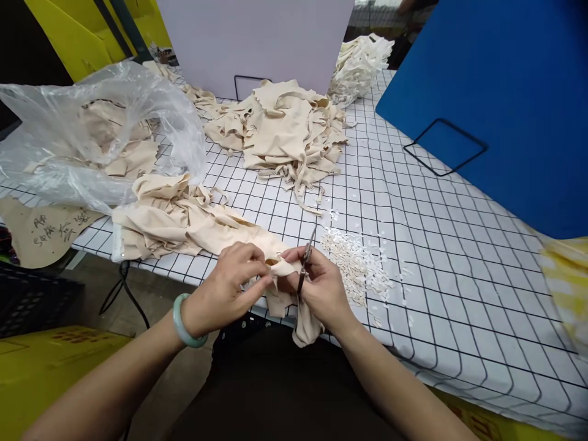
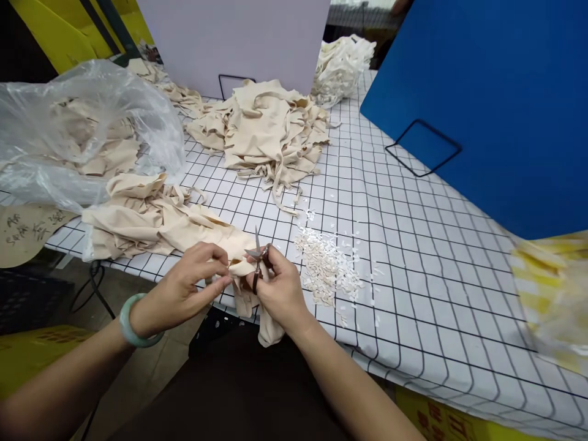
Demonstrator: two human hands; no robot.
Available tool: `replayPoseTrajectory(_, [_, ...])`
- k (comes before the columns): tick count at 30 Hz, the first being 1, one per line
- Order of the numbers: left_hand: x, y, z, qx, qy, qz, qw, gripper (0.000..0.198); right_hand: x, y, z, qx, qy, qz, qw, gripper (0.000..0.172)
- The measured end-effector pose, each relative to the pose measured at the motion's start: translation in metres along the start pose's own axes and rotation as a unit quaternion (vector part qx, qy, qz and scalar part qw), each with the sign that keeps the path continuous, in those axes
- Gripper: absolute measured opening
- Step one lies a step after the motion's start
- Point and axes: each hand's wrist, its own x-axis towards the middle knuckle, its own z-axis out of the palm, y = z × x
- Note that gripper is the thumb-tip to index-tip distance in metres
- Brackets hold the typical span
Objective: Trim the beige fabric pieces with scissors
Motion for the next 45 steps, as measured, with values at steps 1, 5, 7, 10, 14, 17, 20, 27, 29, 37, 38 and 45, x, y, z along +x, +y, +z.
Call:
replayPoseTrajectory(1, [0.000,0.000,-0.001,-0.040,0.017,-0.018,0.999,0.021,0.001,-0.001,-0.001,0.000,-0.004,-0.001,1.000,0.020])
replayPoseTrajectory(5, [0.000,-0.005,-0.014,-0.304,-0.029,-0.179,0.935,0.028,0.006,-0.003,-0.006,0.033,-0.075,0.039,0.996,0.023])
replayPoseTrajectory(7, [0.000,-0.006,-0.017,-0.331,-0.015,-0.212,0.919,0.025,0.011,-0.006,-0.008,0.069,-0.108,0.080,0.988,0.029])
replayPoseTrajectory(10, [-0.001,-0.003,-0.020,-0.216,-0.022,-0.152,0.964,0.021,0.019,-0.013,-0.008,0.128,-0.129,0.124,0.976,0.034])
replayPoseTrajectory(14, [-0.002,0.008,-0.029,-0.133,-0.143,-0.076,0.978,0.027,0.029,-0.018,-0.008,0.184,-0.144,0.152,0.960,0.036])
replayPoseTrajectory(17, [-0.001,0.014,-0.029,-0.174,-0.113,-0.035,0.978,0.028,0.032,-0.013,0.002,0.224,-0.152,0.165,0.948,0.038])
replayPoseTrajectory(20, [0.005,0.015,-0.015,-0.211,0.014,0.016,0.977,0.027,0.028,-0.003,0.020,0.278,-0.155,0.170,0.933,0.045])
replayPoseTrajectory(27, [0.023,0.009,0.035,-0.357,0.174,-0.048,0.917,0.029,0.010,0.012,0.004,0.157,-0.077,0.120,0.977,0.044])
replayPoseTrajectory(29, [0.026,0.011,0.045,-0.352,0.182,-0.059,0.916,0.029,0.003,0.013,-0.012,0.075,-0.024,0.048,0.996,0.037])
replayPoseTrajectory(37, [0.042,0.024,0.055,-0.455,0.120,-0.085,0.878,0.029,-0.018,0.021,0.008,0.134,-0.001,0.060,0.989,0.034])
replayPoseTrajectory(38, [0.042,0.024,0.055,-0.462,0.119,-0.098,0.873,0.029,-0.019,0.022,0.008,0.131,-0.018,0.068,0.989,0.035])
replayPoseTrajectory(45, [0.032,0.019,0.070,-0.277,0.144,-0.043,0.949,0.032,-0.028,0.011,-0.048,-0.224,-0.006,-0.024,0.974,0.040])
